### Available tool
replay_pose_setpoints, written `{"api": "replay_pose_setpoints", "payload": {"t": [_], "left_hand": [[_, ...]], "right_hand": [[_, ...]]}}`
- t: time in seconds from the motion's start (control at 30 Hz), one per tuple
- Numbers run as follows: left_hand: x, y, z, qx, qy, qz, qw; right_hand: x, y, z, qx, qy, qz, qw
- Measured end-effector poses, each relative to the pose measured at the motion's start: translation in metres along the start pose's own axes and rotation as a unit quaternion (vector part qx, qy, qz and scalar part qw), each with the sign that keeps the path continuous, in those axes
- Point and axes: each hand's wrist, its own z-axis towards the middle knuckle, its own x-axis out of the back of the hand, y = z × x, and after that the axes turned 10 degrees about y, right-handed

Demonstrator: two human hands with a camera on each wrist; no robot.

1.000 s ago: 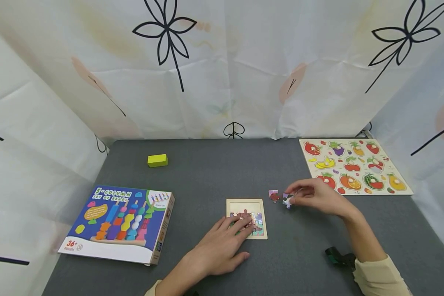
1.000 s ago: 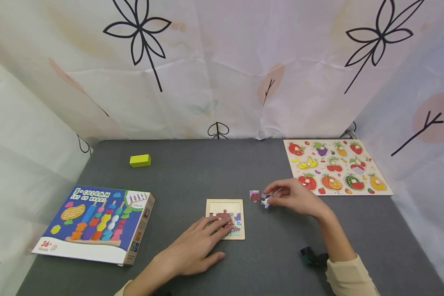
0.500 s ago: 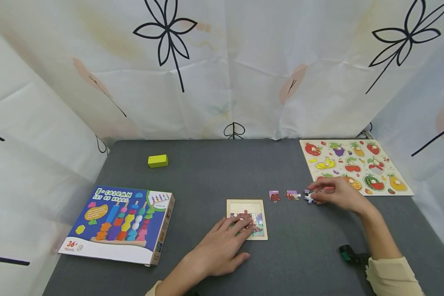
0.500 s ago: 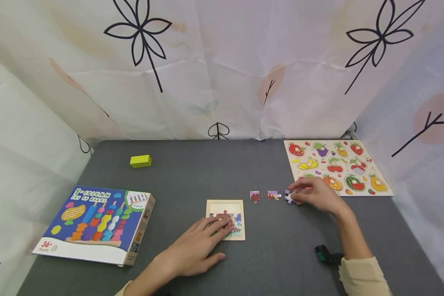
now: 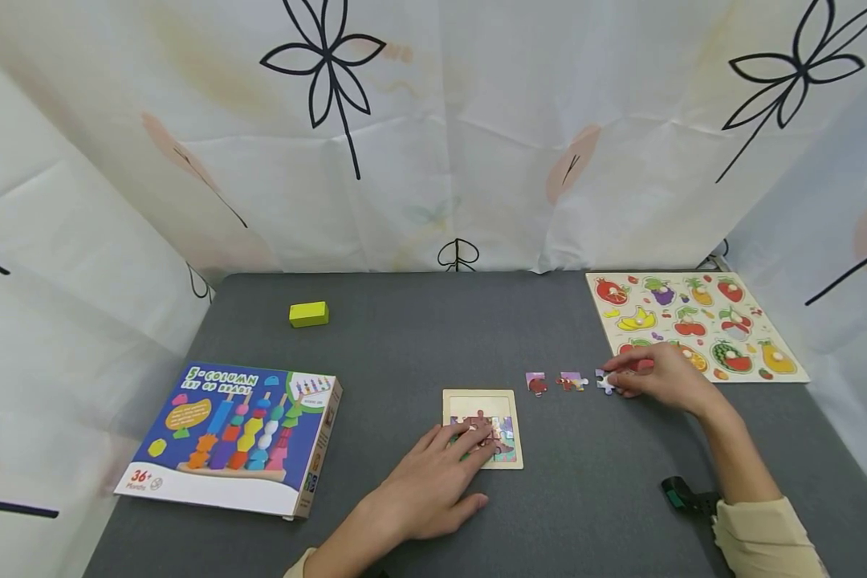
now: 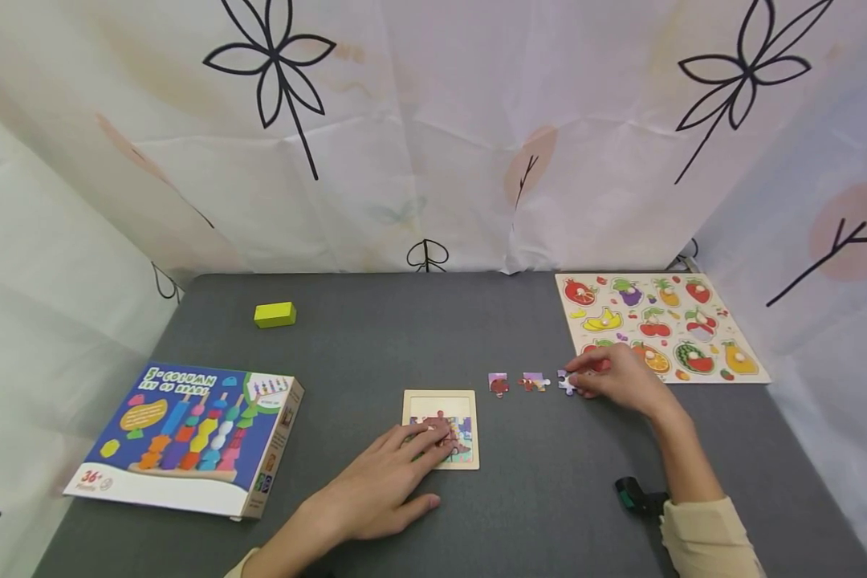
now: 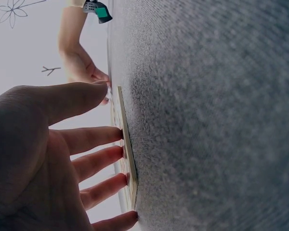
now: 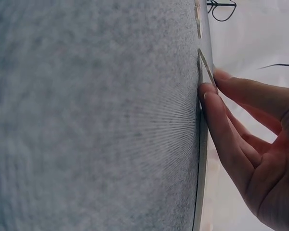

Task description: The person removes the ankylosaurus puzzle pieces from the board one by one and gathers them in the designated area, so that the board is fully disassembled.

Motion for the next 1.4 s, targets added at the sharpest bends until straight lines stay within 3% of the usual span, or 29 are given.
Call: {"api": "replay_pose_setpoints", "payload": {"t": [0.13,0.53,0.8,1.07,1.4], "left_hand": [[0.0,0.0,0.0,0.001,-0.004,-0.002,1.0],[-0.002,-0.003,0.001,-0.002,0.003,-0.005,1.0],[-0.001,-0.004,-0.002,-0.012,0.004,-0.015,0.9998],[0.002,0.0,-0.005,-0.011,-0.011,-0.012,0.9998],[0.007,0.007,-0.01,-0.009,-0.017,0.011,0.9997]], "right_hand": [[-0.001,-0.002,0.001,-0.013,0.005,-0.015,0.9998],[0.003,-0.001,-0.003,0.007,0.025,-0.009,0.9996],[0.0,-0.006,-0.006,0.044,0.022,0.034,0.9982],[-0.009,-0.02,-0.008,0.034,-0.001,0.086,0.9958],[-0.031,-0.039,-0.006,0.056,-0.03,0.132,0.9892]]}}
